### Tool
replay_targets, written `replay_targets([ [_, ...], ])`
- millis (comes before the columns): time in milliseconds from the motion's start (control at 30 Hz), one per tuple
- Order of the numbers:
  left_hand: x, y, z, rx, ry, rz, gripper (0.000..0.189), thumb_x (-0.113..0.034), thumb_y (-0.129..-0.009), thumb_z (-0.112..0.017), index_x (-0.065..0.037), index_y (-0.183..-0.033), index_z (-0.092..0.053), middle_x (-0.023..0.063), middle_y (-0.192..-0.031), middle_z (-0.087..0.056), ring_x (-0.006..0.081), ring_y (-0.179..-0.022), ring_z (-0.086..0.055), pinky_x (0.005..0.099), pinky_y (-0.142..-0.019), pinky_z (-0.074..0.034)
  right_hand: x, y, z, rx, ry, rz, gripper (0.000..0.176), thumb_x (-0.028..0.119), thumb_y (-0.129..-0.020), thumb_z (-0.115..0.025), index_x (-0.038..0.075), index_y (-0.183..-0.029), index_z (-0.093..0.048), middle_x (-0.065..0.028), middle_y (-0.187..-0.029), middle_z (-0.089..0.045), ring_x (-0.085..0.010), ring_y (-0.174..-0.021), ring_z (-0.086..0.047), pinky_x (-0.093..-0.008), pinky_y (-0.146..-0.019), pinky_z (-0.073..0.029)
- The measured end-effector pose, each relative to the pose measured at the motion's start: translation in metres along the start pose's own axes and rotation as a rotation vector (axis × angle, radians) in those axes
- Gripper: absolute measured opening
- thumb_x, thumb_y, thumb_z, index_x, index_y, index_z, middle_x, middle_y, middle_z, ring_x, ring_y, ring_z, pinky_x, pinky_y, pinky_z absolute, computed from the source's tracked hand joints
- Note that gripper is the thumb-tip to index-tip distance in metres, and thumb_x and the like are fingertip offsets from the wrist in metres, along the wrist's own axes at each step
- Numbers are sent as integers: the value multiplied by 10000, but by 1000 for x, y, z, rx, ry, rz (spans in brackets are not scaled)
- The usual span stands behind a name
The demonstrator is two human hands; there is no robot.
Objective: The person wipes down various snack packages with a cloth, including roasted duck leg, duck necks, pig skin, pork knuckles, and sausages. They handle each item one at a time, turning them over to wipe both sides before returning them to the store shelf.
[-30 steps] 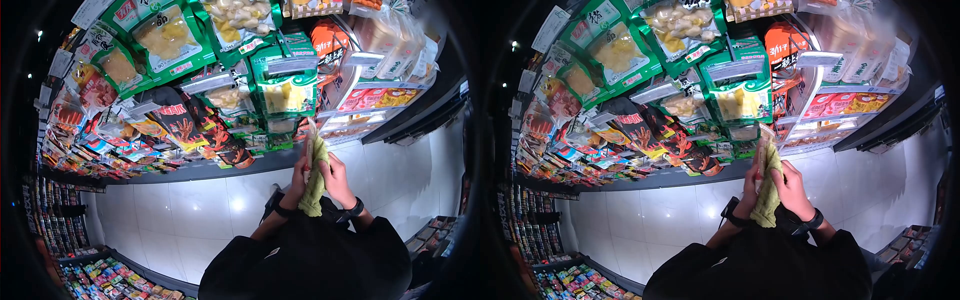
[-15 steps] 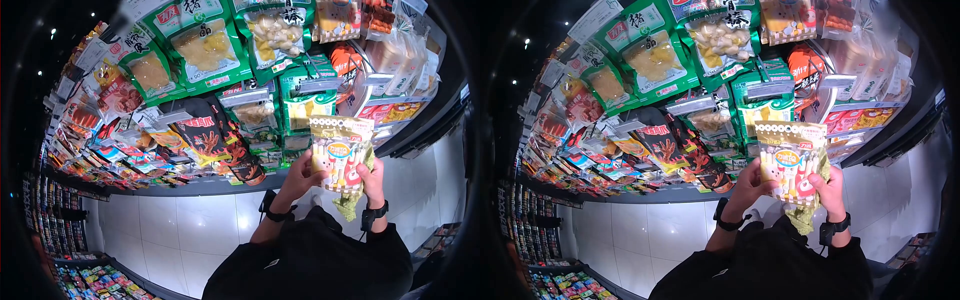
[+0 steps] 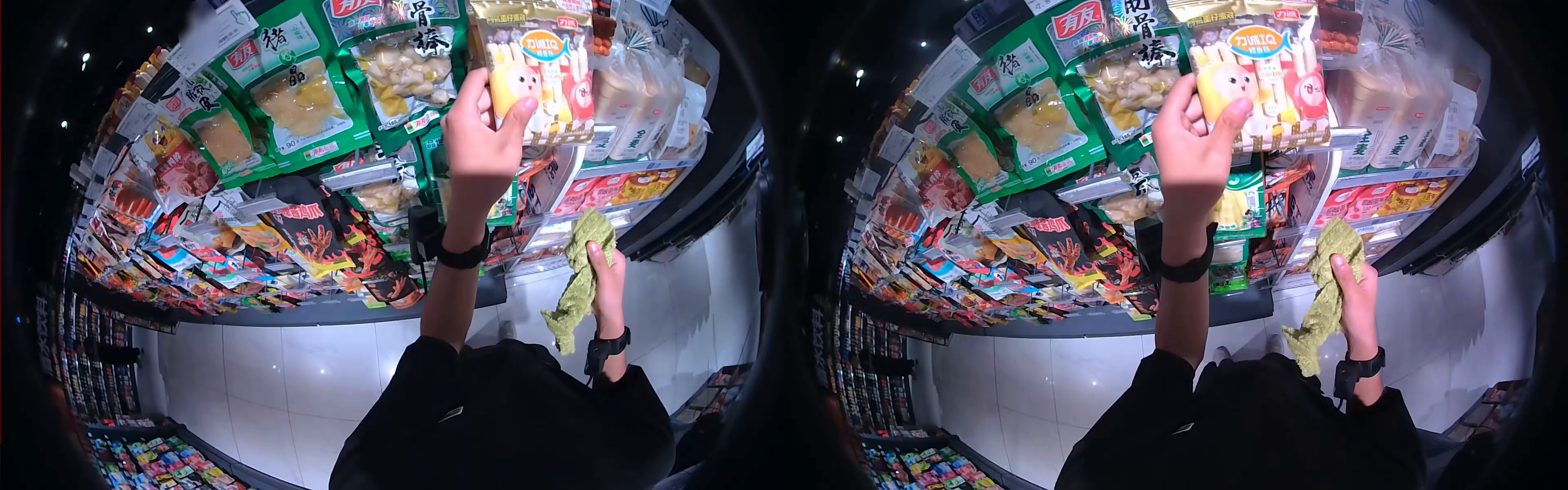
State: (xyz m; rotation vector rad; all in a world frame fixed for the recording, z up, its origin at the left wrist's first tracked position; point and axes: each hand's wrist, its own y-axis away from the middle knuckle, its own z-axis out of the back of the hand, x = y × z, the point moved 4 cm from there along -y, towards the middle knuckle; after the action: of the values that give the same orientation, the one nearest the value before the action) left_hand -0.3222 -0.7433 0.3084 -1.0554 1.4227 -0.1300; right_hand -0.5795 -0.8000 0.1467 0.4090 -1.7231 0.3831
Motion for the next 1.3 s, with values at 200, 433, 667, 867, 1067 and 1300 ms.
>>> replay_targets([
  [200,10,-42,-17,-100,21,-58,404,-40,-956,-710,75,-1300,-535,156,-1119,-726,153,-998,-700,275,-861,-571,-9,-22,38,14,-11,6,252,198,-1020,-654,-24,-1133,-691,-5,-912,-687,-63,-764,-602,-243,-684,-489],
  [433,17,-52,-23,-174,32,-39,433,-63,-932,-747,76,-1292,-549,151,-1099,-733,136,-957,-694,262,-819,-564,-17,-43,43,133,3,-63,246,196,-1018,-657,-29,-1105,-702,-14,-931,-698,-67,-777,-611,-249,-705,-491],
  [667,28,-49,-19,-216,-6,19,280,32,-946,-675,83,-1196,-561,146,-1058,-735,117,-938,-689,251,-805,-552,-32,-56,43,212,-28,-115,239,193,-1020,-650,-24,-1103,-705,-13,-952,-699,-71,-814,-613,-259,-732,-493],
  [867,37,-50,-13,-283,-263,-34,335,-53,-934,-735,89,-1199,-589,130,-1021,-744,100,-899,-676,225,-759,-530,-38,-59,43,246,-12,-135,237,196,-1021,-644,-21,-1093,-703,-6,-953,-693,-77,-821,-610,-261,-739,-492],
  [1067,12,-33,-18,-203,-46,1,312,-44,-920,-723,68,-1184,-601,119,-1064,-737,106,-935,-691,240,-820,-546,-38,-61,44,276,0,-155,222,185,-1025,-632,-16,-1089,-703,-3,-939,-689,-73,-810,-603,-261,-733,-493],
  [1300,3,-30,-17,-206,-45,-21,401,-54,-896,-755,43,-1257,-608,64,-1009,-736,42,-819,-633,172,-663,-463,-37,-61,33,291,24,-163,206,121,-1033,-580,-27,-1116,-696,-1,-936,-688,-71,-814,-601,-256,-728,-494],
])
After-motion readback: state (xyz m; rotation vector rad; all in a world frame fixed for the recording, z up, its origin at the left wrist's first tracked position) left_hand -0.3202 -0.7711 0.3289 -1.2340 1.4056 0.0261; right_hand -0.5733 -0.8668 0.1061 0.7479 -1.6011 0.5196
